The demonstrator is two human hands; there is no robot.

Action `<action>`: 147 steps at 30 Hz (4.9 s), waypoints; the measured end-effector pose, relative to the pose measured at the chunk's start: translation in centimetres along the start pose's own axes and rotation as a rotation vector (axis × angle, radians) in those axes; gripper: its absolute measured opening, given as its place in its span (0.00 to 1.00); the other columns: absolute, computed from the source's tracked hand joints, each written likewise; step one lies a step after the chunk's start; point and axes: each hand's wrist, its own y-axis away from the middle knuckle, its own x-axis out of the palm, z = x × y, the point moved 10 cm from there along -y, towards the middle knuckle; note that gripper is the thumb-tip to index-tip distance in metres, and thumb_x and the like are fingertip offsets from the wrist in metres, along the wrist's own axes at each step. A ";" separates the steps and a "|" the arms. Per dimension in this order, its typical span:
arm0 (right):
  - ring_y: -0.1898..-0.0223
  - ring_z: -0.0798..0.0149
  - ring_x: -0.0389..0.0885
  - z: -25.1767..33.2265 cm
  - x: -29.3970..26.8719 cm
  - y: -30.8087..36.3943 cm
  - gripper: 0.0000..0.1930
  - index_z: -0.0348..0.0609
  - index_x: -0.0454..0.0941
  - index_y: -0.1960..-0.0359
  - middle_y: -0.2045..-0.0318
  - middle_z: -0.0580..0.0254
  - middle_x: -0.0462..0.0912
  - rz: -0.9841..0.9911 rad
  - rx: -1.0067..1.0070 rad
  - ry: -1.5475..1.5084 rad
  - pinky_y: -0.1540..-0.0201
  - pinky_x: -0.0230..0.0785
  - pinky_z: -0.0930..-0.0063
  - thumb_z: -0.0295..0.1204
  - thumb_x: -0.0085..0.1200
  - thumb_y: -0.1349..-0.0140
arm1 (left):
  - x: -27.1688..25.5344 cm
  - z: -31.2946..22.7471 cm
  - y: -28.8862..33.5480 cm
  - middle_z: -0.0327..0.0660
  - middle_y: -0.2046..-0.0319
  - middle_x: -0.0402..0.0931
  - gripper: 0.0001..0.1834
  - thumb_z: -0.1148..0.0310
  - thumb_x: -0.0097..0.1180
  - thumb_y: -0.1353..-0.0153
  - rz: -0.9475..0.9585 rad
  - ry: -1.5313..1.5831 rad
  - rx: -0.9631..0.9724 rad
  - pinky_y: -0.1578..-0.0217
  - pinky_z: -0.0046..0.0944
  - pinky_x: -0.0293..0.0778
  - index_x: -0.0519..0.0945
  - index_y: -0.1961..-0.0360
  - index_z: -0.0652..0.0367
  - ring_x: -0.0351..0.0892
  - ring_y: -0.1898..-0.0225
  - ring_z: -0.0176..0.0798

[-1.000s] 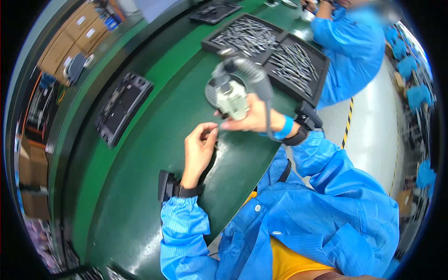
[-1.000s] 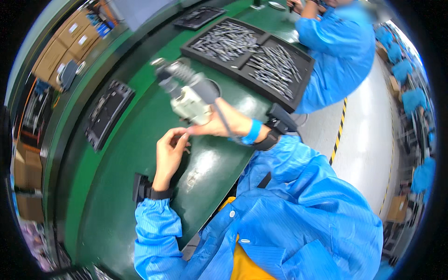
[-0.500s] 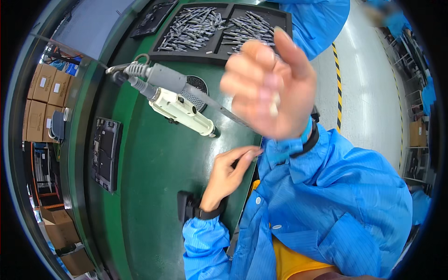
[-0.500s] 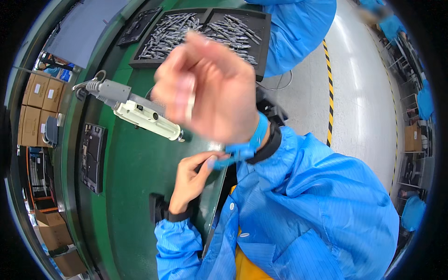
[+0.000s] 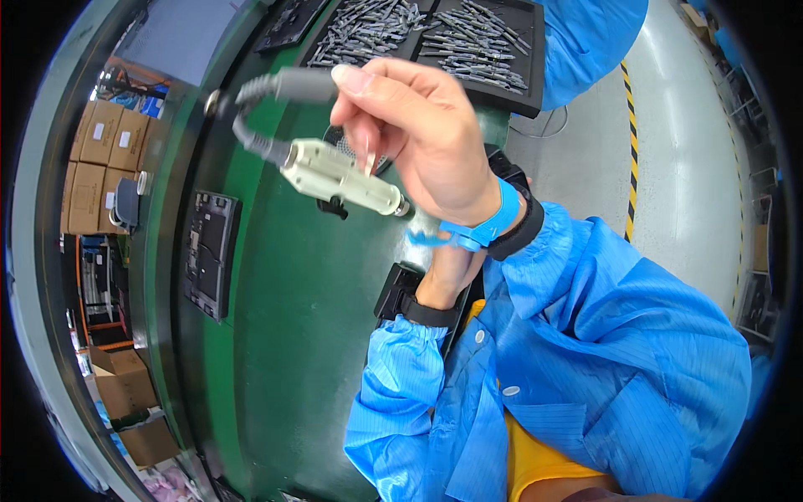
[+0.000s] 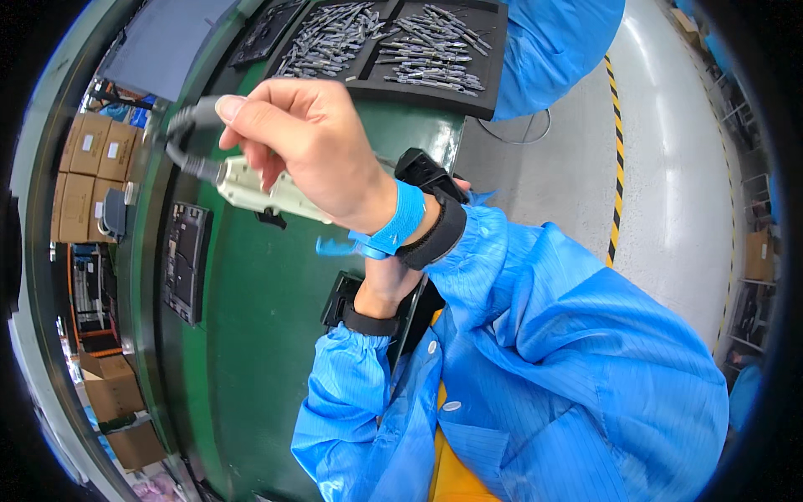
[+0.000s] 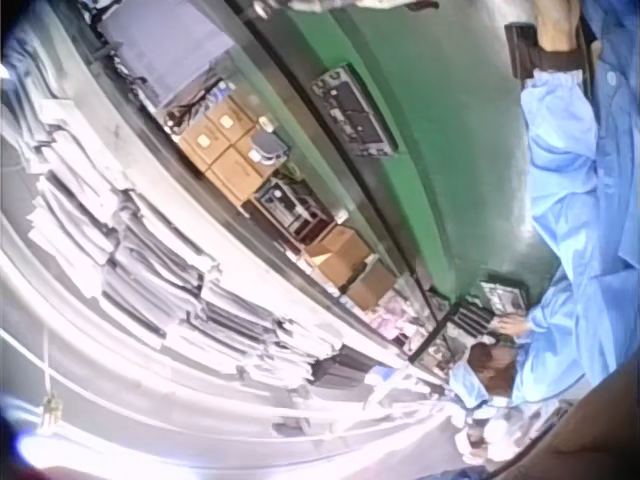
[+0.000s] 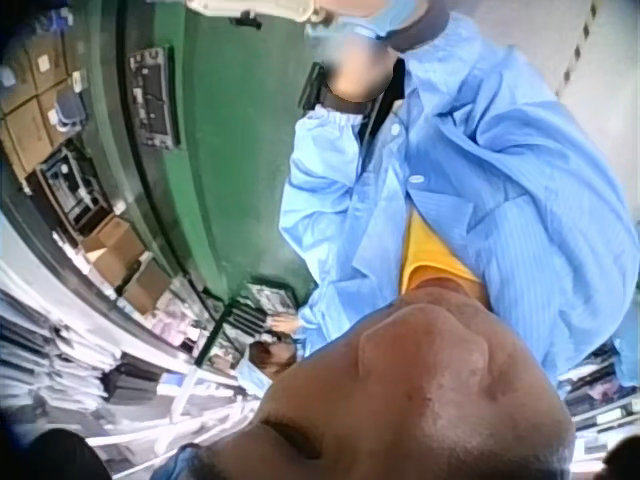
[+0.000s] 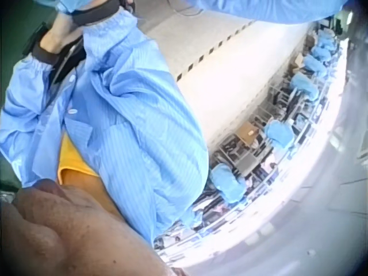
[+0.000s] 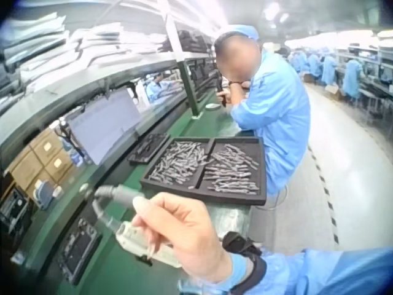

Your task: Assembling electronic tablets or similar devices on a factory production line.

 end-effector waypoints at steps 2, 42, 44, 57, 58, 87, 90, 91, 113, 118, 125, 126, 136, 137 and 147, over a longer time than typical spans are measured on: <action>0.84 0.79 0.70 1.5 0.3 0.2 0.11 0.36 0.77 0.78 0.84 0.66 0.76 0.048 -0.148 0.129 0.83 0.62 0.84 0.31 0.54 0.41 | 1.2 -0.6 -0.3 0.39 0.51 0.70 0.17 0.64 0.45 0.36 0.015 0.176 -0.018 0.49 0.37 0.66 0.68 0.48 0.59 0.69 0.50 0.35; 0.83 0.74 0.61 -3.0 -5.3 2.0 0.12 0.41 0.71 0.79 0.87 0.70 0.63 -0.106 0.456 -1.002 0.79 0.61 0.80 0.30 0.43 0.40 | 5.6 -0.8 -7.0 0.36 0.59 0.71 0.13 0.65 0.43 0.35 0.146 0.334 0.103 0.59 0.27 0.66 0.72 0.56 0.62 0.67 0.58 0.25; 0.82 0.74 0.61 -1.7 -5.5 0.7 0.12 0.41 0.72 0.79 0.87 0.71 0.62 -0.020 0.430 -0.922 0.79 0.61 0.81 0.31 0.43 0.39 | 5.9 -3.2 -5.9 0.35 0.62 0.71 0.12 0.65 0.44 0.36 0.003 0.314 0.108 0.61 0.27 0.66 0.73 0.58 0.61 0.67 0.61 0.25; 0.88 0.69 0.70 9.4 -6.0 3.0 0.05 0.37 0.76 0.81 0.88 0.62 0.72 0.261 -1.159 1.395 0.86 0.58 0.81 0.21 0.58 0.50 | 6.8 -2.9 -7.1 0.44 0.68 0.74 0.20 0.61 0.55 0.42 -0.091 -0.288 0.265 0.63 0.33 0.69 0.72 0.57 0.67 0.74 0.65 0.36; 0.88 0.68 0.70 9.3 -6.0 3.3 0.05 0.37 0.76 0.81 0.88 0.62 0.72 0.291 -1.208 1.354 0.86 0.58 0.81 0.22 0.58 0.50 | 6.8 -2.8 -7.2 0.44 0.68 0.74 0.20 0.61 0.55 0.42 -0.086 -0.288 0.263 0.63 0.33 0.69 0.72 0.57 0.67 0.74 0.65 0.36; 0.78 0.72 0.60 6.4 -13.7 -2.3 0.18 0.43 0.73 0.79 0.83 0.72 0.61 -0.193 0.241 -0.573 0.75 0.59 0.80 0.40 0.40 0.36 | 10.1 -1.9 -8.5 0.37 0.62 0.75 0.26 0.72 0.67 0.53 0.168 -0.340 -0.014 0.55 0.31 0.69 0.72 0.53 0.65 0.72 0.59 0.28; 0.78 0.72 0.60 6.3 -14.4 -2.3 0.19 0.42 0.73 0.79 0.83 0.71 0.62 -0.100 0.234 -0.573 0.75 0.59 0.81 0.40 0.40 0.36 | 10.0 -2.1 -8.7 0.39 0.52 0.68 0.32 0.73 0.68 0.53 0.191 -0.420 0.065 0.50 0.32 0.66 0.68 0.47 0.65 0.69 0.53 0.29; 0.78 0.72 0.60 6.3 -14.5 -2.0 0.19 0.42 0.73 0.79 0.82 0.71 0.62 -0.178 0.208 -0.570 0.75 0.59 0.81 0.41 0.40 0.36 | 10.0 -2.0 -8.8 0.39 0.52 0.68 0.32 0.73 0.68 0.53 0.195 -0.417 0.063 0.50 0.32 0.66 0.68 0.47 0.65 0.69 0.53 0.29; 0.76 0.72 0.59 13.0 -12.6 -0.8 0.24 0.43 0.73 0.74 0.81 0.70 0.63 0.299 -0.404 0.607 0.75 0.60 0.79 0.44 0.27 0.32 | 9.7 -2.6 -9.9 0.46 0.64 0.77 0.20 0.77 0.64 0.54 0.059 -0.588 0.199 0.58 0.34 0.71 0.74 0.57 0.66 0.76 0.60 0.35; 0.79 0.72 0.61 6.8 -14.9 -1.7 0.22 0.44 0.74 0.77 0.83 0.70 0.64 0.057 0.208 -0.392 0.77 0.59 0.79 0.45 0.35 0.35 | 7.9 -3.4 -10.1 0.49 0.58 0.76 0.26 0.83 0.57 0.53 -0.061 -0.534 0.214 0.66 0.35 0.74 0.70 0.50 0.64 0.77 0.62 0.37; 0.81 0.72 0.57 -0.8 -11.0 0.9 0.24 0.47 0.75 0.79 0.86 0.72 0.59 0.093 0.492 -0.898 0.81 0.52 0.80 0.50 0.36 0.38 | 5.7 -2.9 -8.9 0.47 0.72 0.77 0.12 0.80 0.55 0.50 -0.275 -0.688 0.420 0.69 0.36 0.74 0.76 0.62 0.65 0.80 0.69 0.39; 0.81 0.72 0.57 -0.5 -10.1 1.4 0.23 0.47 0.75 0.80 0.86 0.73 0.60 0.102 0.522 -0.806 0.82 0.53 0.80 0.50 0.38 0.39 | 5.7 -2.8 -8.6 0.47 0.72 0.77 0.11 0.80 0.55 0.50 -0.288 -0.730 0.411 0.69 0.36 0.74 0.76 0.63 0.65 0.80 0.69 0.40; 0.82 0.73 0.57 -0.6 -9.9 1.3 0.22 0.46 0.73 0.81 0.86 0.71 0.60 -0.023 0.498 -0.690 0.83 0.51 0.81 0.48 0.41 0.39 | 5.2 -2.0 -9.1 0.46 0.76 0.77 0.08 0.79 0.55 0.50 -0.275 -0.986 0.326 0.70 0.36 0.74 0.77 0.66 0.65 0.80 0.72 0.41; 0.82 0.73 0.57 -0.3 -9.9 1.3 0.22 0.46 0.73 0.81 0.86 0.71 0.60 -0.022 0.493 -0.696 0.83 0.51 0.81 0.48 0.41 0.39 | 5.0 -1.7 -9.5 0.46 0.76 0.77 0.08 0.79 0.55 0.50 -0.264 -1.018 0.304 0.70 0.36 0.74 0.77 0.67 0.65 0.80 0.72 0.41; 0.83 0.74 0.59 3.5 -16.2 0.2 0.14 0.46 0.72 0.81 0.88 0.74 0.61 -0.143 0.356 -0.434 0.82 0.52 0.81 0.39 0.48 0.40 | 10.7 -4.0 -6.0 0.44 0.82 0.76 0.04 0.74 0.61 0.51 -0.127 -1.147 0.036 0.78 0.34 0.72 0.79 0.75 0.63 0.78 0.81 0.41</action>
